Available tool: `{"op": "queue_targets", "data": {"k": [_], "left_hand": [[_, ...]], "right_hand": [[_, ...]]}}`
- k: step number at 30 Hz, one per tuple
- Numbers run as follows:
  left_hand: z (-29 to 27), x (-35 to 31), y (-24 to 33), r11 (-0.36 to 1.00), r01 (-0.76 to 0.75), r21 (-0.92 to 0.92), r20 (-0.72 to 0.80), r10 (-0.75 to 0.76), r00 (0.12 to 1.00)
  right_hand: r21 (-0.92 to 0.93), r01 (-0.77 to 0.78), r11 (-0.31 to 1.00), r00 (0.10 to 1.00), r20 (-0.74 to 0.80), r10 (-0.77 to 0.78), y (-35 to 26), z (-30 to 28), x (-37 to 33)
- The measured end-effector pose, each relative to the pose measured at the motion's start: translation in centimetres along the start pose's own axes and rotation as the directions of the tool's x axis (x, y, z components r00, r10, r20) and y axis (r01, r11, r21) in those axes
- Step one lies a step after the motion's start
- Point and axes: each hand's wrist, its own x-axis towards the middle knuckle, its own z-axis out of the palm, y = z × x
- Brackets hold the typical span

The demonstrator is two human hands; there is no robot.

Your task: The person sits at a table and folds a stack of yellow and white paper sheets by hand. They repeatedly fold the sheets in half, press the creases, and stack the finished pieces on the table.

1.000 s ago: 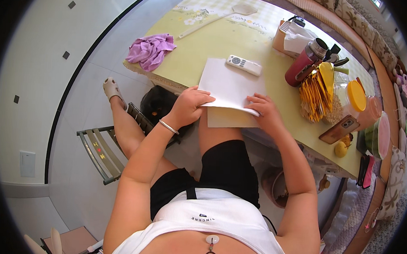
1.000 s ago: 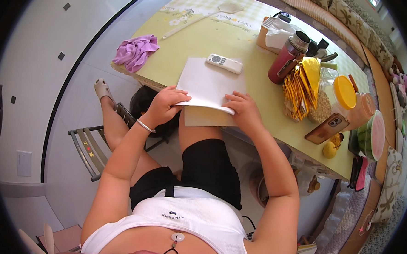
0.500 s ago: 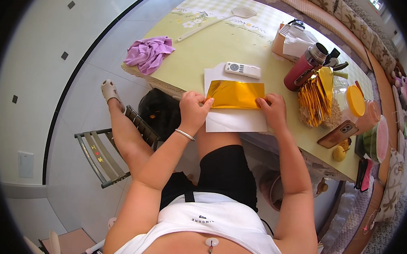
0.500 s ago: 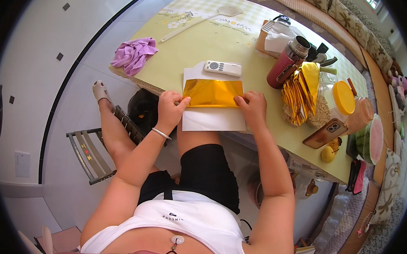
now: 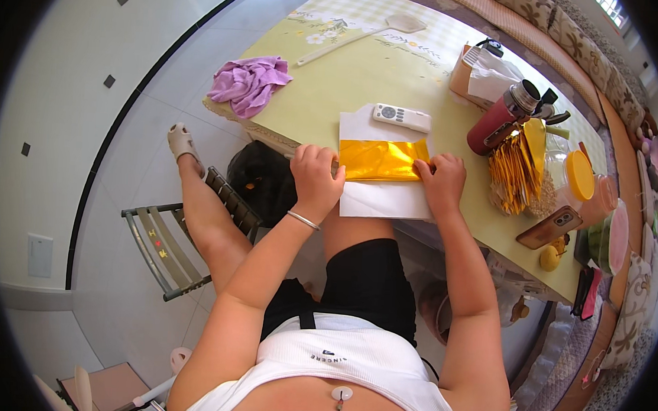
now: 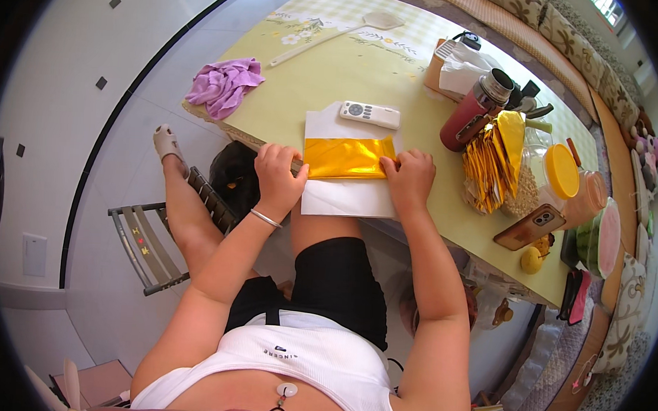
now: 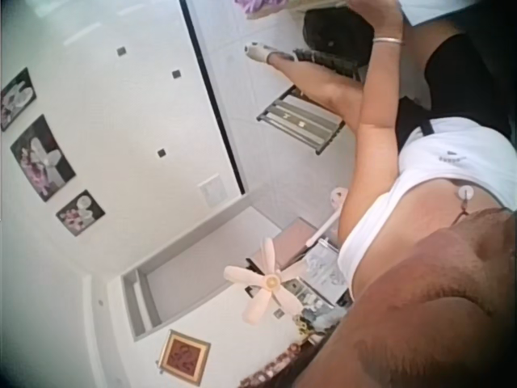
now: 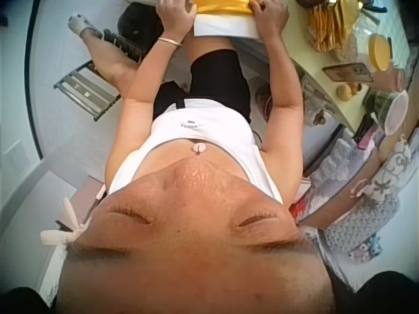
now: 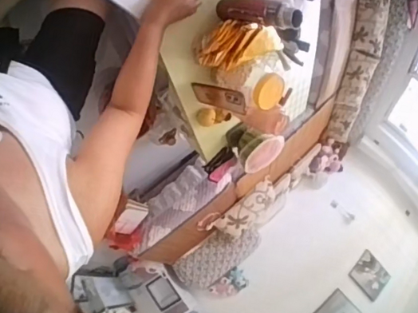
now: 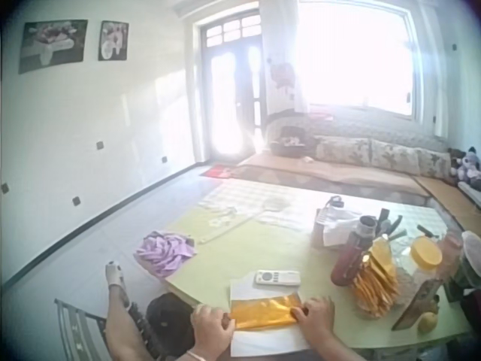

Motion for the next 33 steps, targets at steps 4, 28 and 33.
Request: {"op": "queue_targets", "data": {"k": [4,28,33], "left_hand": [[-0.1,0.7,0.0,0.964,-0.267,0.003,0.04,0.267,0.963],[-0.7,-2.8,0.6,0.923,-0.383,0.031,0.613,0.285,0.737],[-3.0,-2.7,-2.4,0.95,-0.312,-0.014,0.52,0.273,0.809]], "right_hand": [[-0.012,-0.005,1.0,1.0,0.009,0.005,-0.1,0.1,0.1],[0.041,0.395,0.918,0.776,0.519,-0.358,-2.5,-0.8,-3.5],[-0.124,0.321,0.939,0.799,0.568,-0.198,0.8,-4.6,-2.8]]}}
